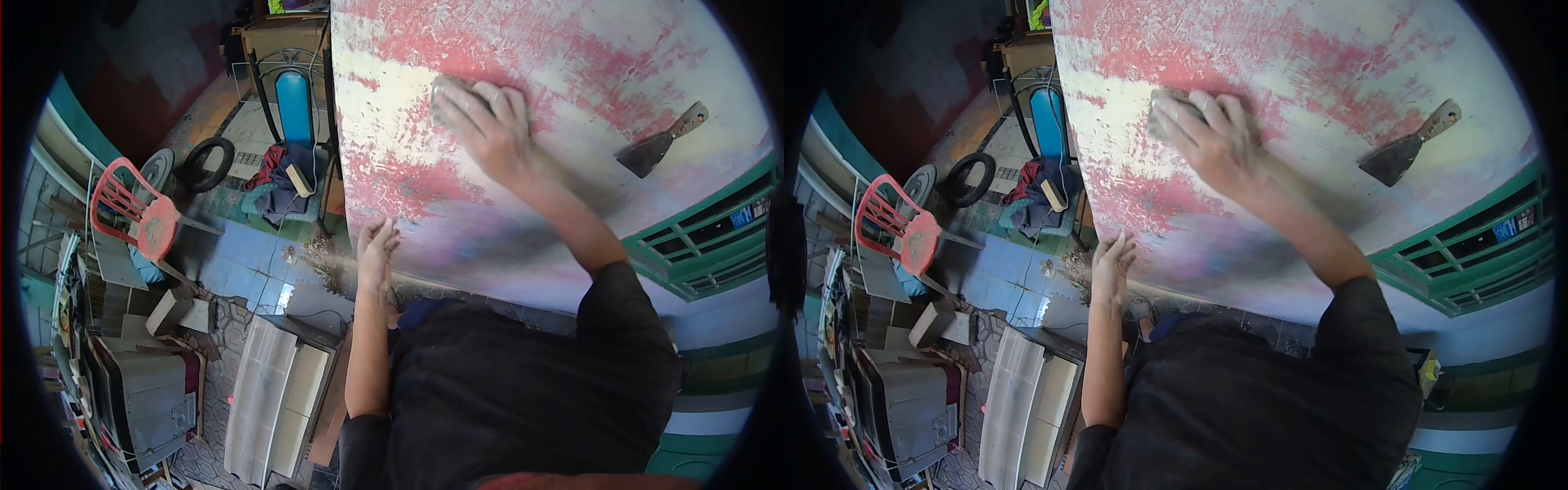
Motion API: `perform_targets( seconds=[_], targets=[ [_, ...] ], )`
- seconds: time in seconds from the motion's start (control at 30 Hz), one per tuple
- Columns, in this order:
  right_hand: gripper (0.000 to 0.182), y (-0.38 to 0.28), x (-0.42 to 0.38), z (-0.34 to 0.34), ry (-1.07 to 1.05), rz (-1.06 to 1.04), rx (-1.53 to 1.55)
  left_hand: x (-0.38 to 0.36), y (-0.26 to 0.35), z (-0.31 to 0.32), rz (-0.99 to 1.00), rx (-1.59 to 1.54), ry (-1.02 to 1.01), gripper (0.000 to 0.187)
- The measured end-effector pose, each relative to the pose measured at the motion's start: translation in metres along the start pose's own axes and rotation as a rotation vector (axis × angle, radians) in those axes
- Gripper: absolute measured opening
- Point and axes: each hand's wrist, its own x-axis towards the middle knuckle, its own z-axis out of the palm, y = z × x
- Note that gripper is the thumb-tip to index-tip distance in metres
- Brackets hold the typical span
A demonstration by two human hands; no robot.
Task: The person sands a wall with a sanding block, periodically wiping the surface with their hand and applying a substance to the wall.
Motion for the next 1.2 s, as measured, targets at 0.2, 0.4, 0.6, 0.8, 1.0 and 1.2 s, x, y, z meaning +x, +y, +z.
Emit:
perform_targets(
  seconds=[0.2, 0.4, 0.6, 0.8, 1.0, 1.2],
  targets=[
    [0.030, 0.021, 0.036, -0.022, -0.137, -0.204, -0.169, 0.038, 0.019, 0.012, 0.231, 0.188, 0.049, 0.038],
    [0.033, 0.019, 0.026, -0.003, -0.215, -0.219, -0.203, 0.064, 0.036, 0.013, 0.410, 0.447, 0.130, 0.052],
    [0.030, 0.010, 0.016, 0.010, -0.234, -0.245, -0.203, 0.099, 0.054, 0.010, 0.622, 0.573, 0.168, 0.067],
    [0.030, 0.013, 0.022, 0.016, -0.148, -0.184, -0.215, 0.122, 0.066, 0.013, 0.781, 0.636, 0.171, 0.084],
    [0.031, 0.015, 0.029, 0.013, -0.147, -0.271, -0.157, 0.126, 0.073, 0.027, 0.867, 0.731, 0.162, 0.096],
    [0.031, 0.003, 0.022, 0.027, -0.113, -0.230, -0.181, 0.127, 0.074, 0.030, 0.831, 0.715, 0.135, 0.088]
  ],
)
